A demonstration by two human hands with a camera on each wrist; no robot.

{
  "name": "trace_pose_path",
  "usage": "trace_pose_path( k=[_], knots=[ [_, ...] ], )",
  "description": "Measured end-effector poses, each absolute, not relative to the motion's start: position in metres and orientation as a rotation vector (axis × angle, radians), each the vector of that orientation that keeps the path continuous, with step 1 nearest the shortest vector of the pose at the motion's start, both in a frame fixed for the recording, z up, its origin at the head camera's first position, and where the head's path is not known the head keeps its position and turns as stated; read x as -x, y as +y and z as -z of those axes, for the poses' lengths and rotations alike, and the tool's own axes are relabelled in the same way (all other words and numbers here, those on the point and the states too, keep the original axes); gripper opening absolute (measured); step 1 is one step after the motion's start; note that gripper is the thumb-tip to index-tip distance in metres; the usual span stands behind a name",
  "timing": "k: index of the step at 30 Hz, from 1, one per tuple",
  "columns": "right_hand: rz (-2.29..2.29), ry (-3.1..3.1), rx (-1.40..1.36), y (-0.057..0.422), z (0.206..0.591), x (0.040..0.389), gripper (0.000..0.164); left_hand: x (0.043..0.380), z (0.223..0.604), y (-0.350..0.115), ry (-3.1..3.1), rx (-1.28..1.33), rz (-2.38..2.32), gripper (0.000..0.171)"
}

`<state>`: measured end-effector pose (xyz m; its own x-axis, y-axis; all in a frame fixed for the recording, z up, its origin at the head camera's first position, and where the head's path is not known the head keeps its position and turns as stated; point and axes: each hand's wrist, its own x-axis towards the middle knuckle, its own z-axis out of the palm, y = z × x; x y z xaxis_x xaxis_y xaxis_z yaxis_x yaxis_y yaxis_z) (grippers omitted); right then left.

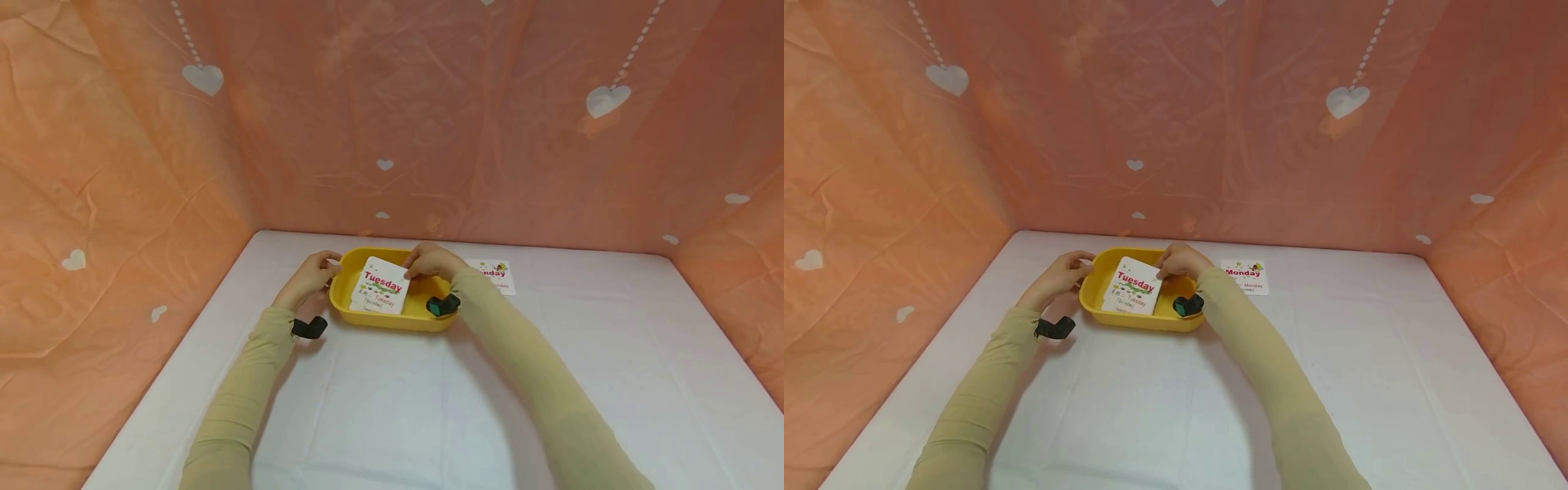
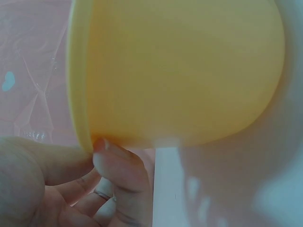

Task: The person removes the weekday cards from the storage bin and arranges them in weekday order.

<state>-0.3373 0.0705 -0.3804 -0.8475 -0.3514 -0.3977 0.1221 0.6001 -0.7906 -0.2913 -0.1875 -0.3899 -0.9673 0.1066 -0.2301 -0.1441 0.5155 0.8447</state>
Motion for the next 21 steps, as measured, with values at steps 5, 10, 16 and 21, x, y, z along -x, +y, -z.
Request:
trace_pose_path(
  k=[5,10,16,21],
  knots=[
    [1.197,2.325,0.153,0.0719,0.3793,0.3365,0.023,0.2915,0.3902,-0.1884,2.501,0.036,-1.424,0.035],
    [1.208,2.318,0.142,0.0725,0.3788,0.3354,0.022,0.2914,0.3907,-0.1891,2.500,0.027,-1.425,0.035],
    [1.214,2.318,0.161,0.0742,0.3777,0.3353,0.024,0.2923,0.3914,-0.1893,2.510,0.018,-1.427,0.036],
    [1.205,2.343,0.149,0.0768,0.3784,0.3350,0.024,0.2932,0.3906,-0.1875,2.503,0.018,-1.424,0.036]
  ],
)
